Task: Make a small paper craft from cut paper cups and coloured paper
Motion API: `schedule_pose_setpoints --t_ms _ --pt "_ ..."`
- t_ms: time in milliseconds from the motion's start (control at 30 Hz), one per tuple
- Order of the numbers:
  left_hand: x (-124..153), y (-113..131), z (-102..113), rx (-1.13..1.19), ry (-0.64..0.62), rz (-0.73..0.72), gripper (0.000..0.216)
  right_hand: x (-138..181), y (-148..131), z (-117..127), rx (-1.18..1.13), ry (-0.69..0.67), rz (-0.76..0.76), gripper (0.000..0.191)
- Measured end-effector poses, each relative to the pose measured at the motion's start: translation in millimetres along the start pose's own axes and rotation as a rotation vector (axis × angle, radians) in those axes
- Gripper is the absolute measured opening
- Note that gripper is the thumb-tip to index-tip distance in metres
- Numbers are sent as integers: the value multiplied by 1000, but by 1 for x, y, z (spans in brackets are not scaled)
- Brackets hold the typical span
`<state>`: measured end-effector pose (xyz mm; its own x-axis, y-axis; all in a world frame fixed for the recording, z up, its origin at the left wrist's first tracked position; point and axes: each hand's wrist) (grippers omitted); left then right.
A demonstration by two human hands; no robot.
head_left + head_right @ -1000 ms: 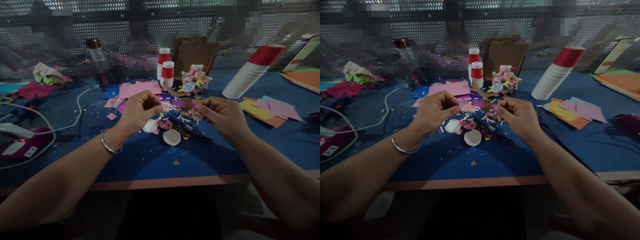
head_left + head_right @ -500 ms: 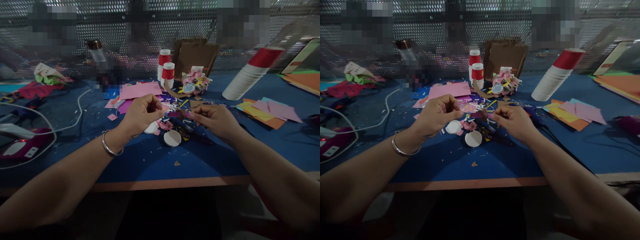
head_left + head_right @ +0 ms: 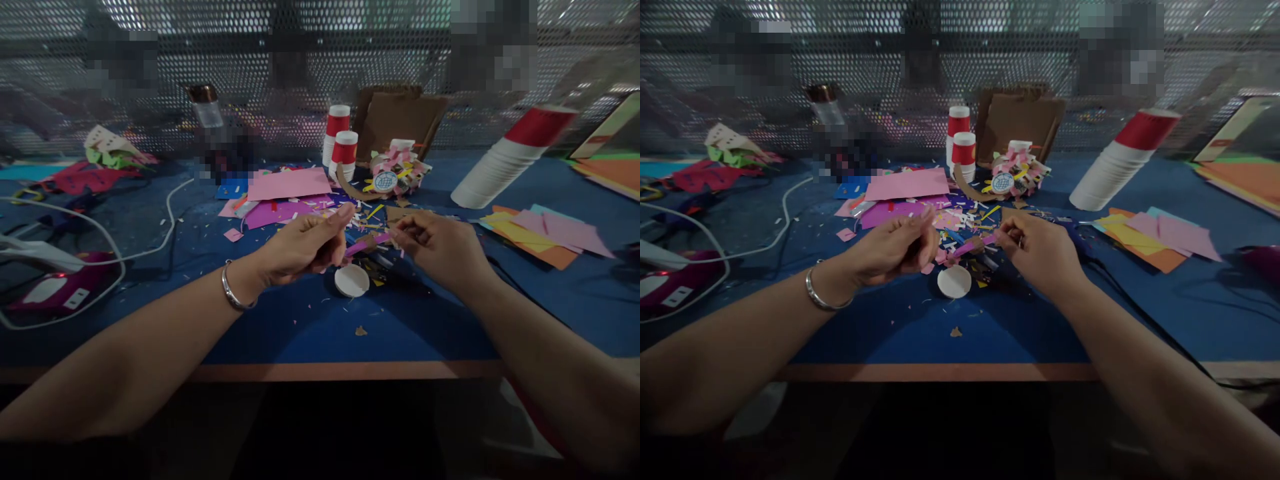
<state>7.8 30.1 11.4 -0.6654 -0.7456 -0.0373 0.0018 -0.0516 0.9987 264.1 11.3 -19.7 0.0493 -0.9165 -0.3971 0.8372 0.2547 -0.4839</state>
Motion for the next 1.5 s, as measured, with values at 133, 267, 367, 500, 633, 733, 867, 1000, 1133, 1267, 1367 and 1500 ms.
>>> schedule_pose_setpoints --t_ms 133,267,367,500,633,733,867,1000,1133,1267,1367,1500 --pt "4 3 -4 167 -246 79 80 8 -23 3 -61 87 153 13" --pt "7 1 -5 158 -345 130 82 19 -48 6 -177 121 296 12" --pt "8 2 -6 81 -418 128 77 23 -63 9 -207 76 311 12" --pt "8 5 -2 -117 -272 32 49 19 -63 10 -198 26 342 13" --pt "4 1 7 -364 -51 -183 39 10 -44 4 -154 -166 285 17" --pt "1 -5 12 -460 3 -269 45 10 -36 -3 -1 -347 248 29" --pt "-3 -12 12 -521 107 -385 37 12 -40 -9 177 -466 169 32" --pt "-4 -18 10 -440 142 -419 17 13 -44 -11 137 -474 146 23" --pt "-2 -16 8 -385 164 -248 35 11 -41 -9 42 -343 212 19" --pt "0 -11 5 -388 23 -69 27 8 -43 -4 -62 -201 332 16" --pt "1 -11 4 -272 -76 43 39 6 -46 -1 -137 -210 313 21" --pt "-2 -11 6 -160 100 117 52 -2 -37 4 -156 -171 225 23"
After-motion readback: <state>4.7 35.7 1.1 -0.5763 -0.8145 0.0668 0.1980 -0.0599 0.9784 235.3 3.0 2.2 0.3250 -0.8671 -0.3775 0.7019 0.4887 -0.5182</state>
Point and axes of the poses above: each hand's wrist, its own x-axis away from the middle knuckle, its own z-axis out of the back of the hand, y = z × x, and after that the axes turned 1 degree about -x, right-handed
